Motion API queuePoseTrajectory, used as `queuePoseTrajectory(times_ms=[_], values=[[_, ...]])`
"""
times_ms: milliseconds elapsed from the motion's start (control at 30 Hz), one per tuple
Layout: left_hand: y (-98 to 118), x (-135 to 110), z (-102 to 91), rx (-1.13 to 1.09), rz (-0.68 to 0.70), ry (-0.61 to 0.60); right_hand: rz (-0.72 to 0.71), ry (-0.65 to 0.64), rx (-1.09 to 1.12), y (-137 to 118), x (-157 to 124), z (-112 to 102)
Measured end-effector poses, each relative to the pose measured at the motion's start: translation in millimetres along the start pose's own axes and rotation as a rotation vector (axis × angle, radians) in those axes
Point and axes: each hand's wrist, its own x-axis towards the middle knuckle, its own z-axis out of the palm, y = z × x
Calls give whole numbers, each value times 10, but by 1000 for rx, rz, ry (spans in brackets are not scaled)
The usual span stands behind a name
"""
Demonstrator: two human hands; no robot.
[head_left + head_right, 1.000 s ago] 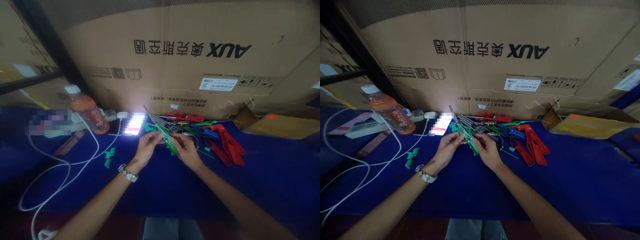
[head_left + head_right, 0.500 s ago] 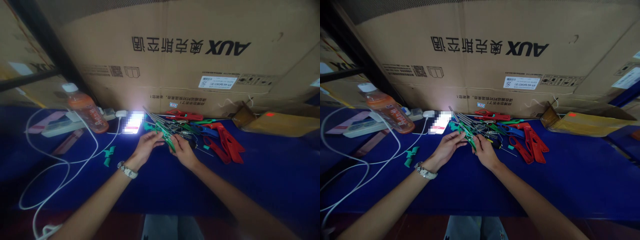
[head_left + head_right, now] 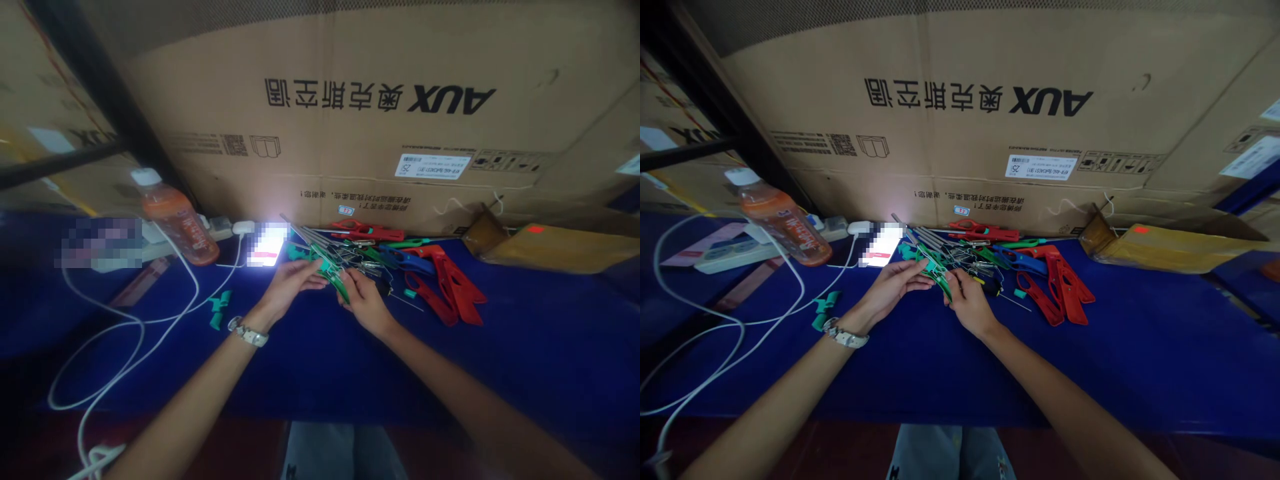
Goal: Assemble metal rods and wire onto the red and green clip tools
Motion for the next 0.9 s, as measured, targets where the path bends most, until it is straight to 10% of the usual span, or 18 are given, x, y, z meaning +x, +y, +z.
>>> queuePoseTrajectory(times_ms=[633, 900], values=[[-23, 11, -94, 74, 52, -95, -29, -30, -50, 26, -26, -7], [-106, -10, 41, 8, 165, 40, -50, -9, -56, 3, -6, -10]])
